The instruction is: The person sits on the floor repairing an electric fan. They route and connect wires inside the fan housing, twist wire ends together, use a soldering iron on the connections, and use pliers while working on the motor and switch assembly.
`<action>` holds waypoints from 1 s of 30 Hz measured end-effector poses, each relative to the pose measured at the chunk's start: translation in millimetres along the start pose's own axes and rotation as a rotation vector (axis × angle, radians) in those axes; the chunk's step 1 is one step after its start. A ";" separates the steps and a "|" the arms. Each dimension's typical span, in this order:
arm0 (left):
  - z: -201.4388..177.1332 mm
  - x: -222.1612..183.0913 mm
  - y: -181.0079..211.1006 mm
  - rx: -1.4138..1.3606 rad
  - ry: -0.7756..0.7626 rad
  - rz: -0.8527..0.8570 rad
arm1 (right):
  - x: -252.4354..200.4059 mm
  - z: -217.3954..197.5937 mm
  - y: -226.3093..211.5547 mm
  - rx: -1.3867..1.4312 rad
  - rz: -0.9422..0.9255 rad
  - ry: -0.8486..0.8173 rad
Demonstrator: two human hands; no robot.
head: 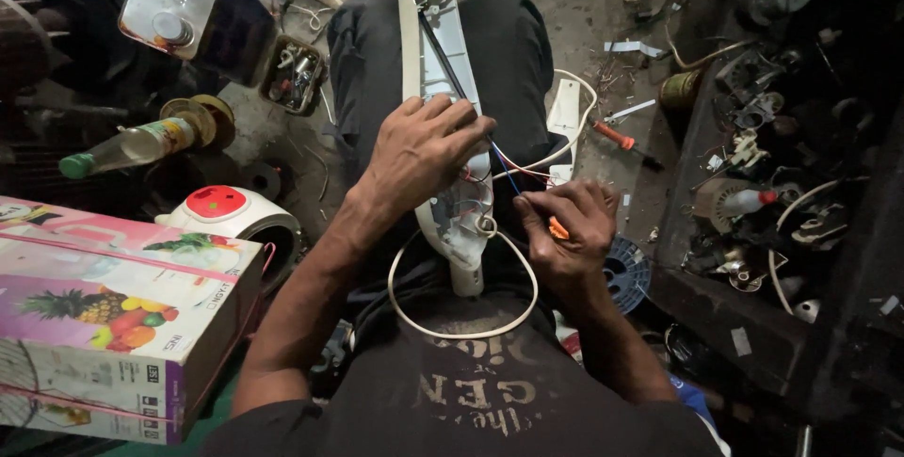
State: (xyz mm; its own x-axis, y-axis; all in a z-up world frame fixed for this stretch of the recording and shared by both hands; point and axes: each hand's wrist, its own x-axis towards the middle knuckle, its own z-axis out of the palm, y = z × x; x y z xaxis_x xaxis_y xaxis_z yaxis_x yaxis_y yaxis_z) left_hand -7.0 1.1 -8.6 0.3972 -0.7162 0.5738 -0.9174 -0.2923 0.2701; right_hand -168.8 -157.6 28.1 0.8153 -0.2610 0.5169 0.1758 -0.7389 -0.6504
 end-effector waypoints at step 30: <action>-33.0 -23.0 77.8 -0.989 -0.027 -0.905 | -24.9 21.4 13.0 0.283 0.034 0.059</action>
State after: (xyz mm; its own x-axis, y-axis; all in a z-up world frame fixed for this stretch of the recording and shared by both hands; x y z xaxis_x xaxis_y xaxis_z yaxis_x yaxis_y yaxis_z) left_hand -86.7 15.8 24.8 0.8391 -0.5316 -0.1154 0.0749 -0.0972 0.9924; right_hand -174.9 -147.4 -5.1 0.7910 -0.3246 0.5186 0.3028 -0.5288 -0.7929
